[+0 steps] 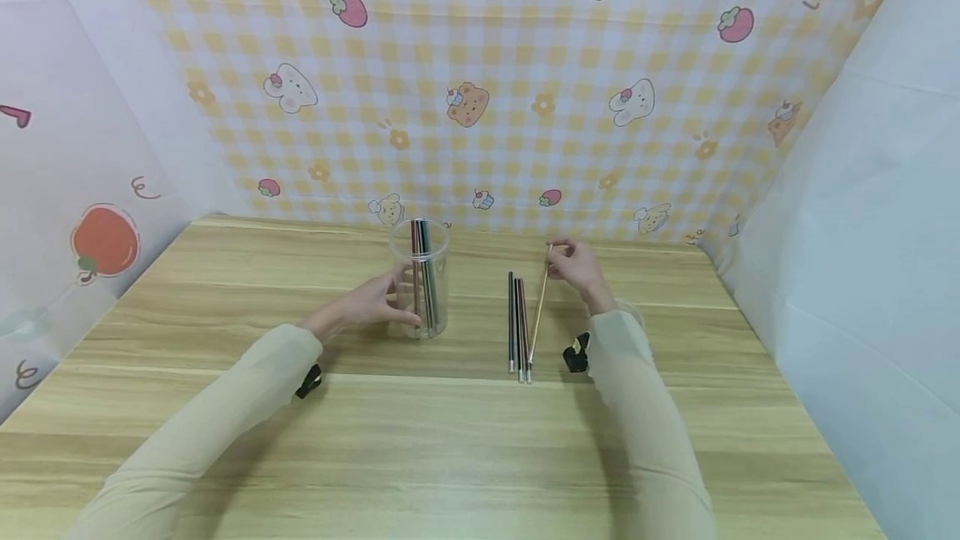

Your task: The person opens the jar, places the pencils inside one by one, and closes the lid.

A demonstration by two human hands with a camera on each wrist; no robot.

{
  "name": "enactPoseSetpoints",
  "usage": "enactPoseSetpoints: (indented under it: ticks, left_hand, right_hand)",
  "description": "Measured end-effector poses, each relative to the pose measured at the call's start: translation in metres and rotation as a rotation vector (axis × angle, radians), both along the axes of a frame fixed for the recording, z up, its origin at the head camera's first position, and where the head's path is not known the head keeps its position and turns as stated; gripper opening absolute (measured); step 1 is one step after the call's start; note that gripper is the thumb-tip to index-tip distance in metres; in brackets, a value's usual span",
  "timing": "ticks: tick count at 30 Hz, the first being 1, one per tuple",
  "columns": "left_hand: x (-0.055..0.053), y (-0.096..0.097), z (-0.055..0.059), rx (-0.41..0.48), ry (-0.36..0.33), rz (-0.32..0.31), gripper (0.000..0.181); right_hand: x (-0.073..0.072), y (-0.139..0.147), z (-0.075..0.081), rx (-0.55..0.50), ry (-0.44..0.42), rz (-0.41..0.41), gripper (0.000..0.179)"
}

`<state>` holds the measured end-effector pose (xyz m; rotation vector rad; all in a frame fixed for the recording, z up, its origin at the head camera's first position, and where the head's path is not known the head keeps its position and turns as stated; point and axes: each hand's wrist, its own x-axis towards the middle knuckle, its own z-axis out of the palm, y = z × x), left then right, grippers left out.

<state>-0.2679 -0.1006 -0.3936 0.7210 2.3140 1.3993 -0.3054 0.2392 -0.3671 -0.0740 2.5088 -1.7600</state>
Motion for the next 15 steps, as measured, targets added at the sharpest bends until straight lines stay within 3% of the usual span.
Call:
enactPoseSetpoints:
  ticks: [4,8,12,15]
  left_hand:
    - [0.002,0.0,0.002,0.0,0.002,-0.002,0.096]
    - [-0.007,-0.001,-0.012,-0.006,0.008,0.011,0.098]
    - [-0.006,-0.001,-0.009,-0.005,-0.006,0.01,0.097]
    - [0.0,0.0,0.001,0.003,-0.016,-0.003,0.095]
  right_hand:
    - [0.002,-0.001,0.004,-0.05,0.048,-0.012,0.037]
    - [0.004,-0.003,0.009,-0.072,0.075,-0.02,0.035]
    - [0.005,-0.007,0.011,-0.098,0.097,-0.023,0.035]
    - [0.005,-0.011,0.013,-0.123,0.103,-0.039,0.036]
